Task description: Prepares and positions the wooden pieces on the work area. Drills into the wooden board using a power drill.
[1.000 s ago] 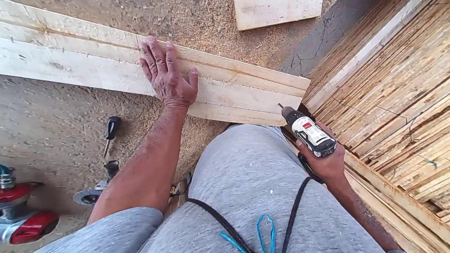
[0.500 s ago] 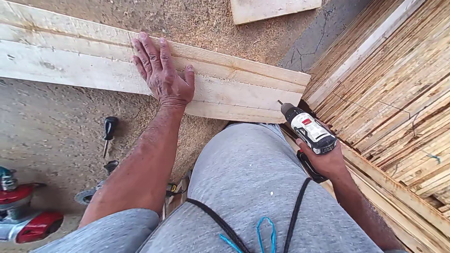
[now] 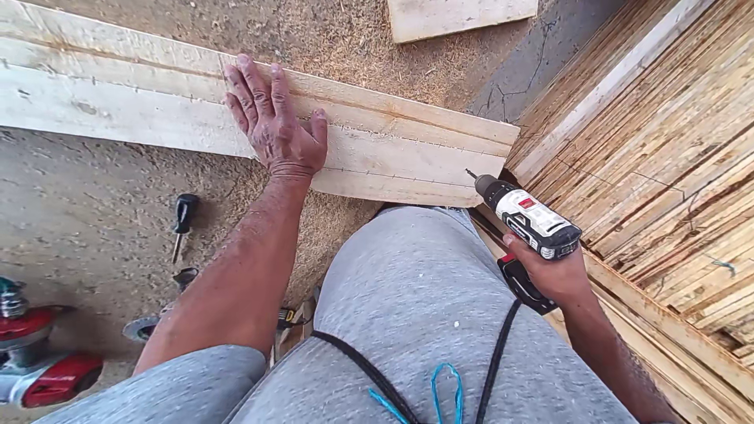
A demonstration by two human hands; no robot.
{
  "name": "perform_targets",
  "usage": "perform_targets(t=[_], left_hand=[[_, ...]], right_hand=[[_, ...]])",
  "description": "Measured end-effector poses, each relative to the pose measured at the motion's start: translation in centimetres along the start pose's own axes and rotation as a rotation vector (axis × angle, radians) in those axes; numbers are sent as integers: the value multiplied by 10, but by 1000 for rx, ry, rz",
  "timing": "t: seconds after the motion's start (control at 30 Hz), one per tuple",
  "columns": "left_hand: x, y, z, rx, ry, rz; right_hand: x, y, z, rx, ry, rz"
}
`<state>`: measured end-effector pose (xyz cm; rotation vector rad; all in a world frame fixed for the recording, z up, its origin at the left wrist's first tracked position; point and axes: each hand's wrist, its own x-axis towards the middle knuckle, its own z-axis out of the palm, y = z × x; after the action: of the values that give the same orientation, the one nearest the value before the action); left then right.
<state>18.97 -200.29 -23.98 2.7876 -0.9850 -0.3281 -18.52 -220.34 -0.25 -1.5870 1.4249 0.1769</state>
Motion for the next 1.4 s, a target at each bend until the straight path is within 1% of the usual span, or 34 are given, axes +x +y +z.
perform_targets(t=[0.07, 0.2, 0.37, 0.43, 0.53, 0.7, 0.87, 1.03, 1.2, 1.27, 1.33, 1.37, 1.4], left_hand=[[0, 0, 0, -3, 5, 4], [0, 0, 1, 6, 18, 5], [0, 2, 1, 4, 19, -1], [0, 1, 0, 6, 18, 1], [-1, 2, 0, 14, 19, -3], [1, 3, 0, 10, 12, -15], [1, 3, 2, 7, 33, -15], [-1, 1, 2, -7, 48, -4], [0, 1, 1, -16, 57, -11], [-3, 1, 1, -9, 65, -17], [-10, 11, -1, -51, 111, 18], [-16, 25, -3, -105, 135, 80], [-28, 48, -5, -164, 127, 175]], right_hand=[[-2, 0, 0, 66, 14, 22], [-8, 1, -2, -34, -22, -133], [-12, -1, 2, 16, 46, -22], [-15, 1, 1, 12, 38, -54], [-18, 1, -2, -70, -1, -151], [-18, 6, -2, -21, 26, -75], [-21, 12, -1, 34, 41, -89], [-28, 19, -6, -49, 53, -198], [-40, 33, -16, 73, 79, -206], [-44, 42, -20, 67, 84, -233], [-46, 49, -23, 54, 99, -289], [-47, 53, -24, 35, 108, -312], [-50, 58, -24, 23, 115, -328]])
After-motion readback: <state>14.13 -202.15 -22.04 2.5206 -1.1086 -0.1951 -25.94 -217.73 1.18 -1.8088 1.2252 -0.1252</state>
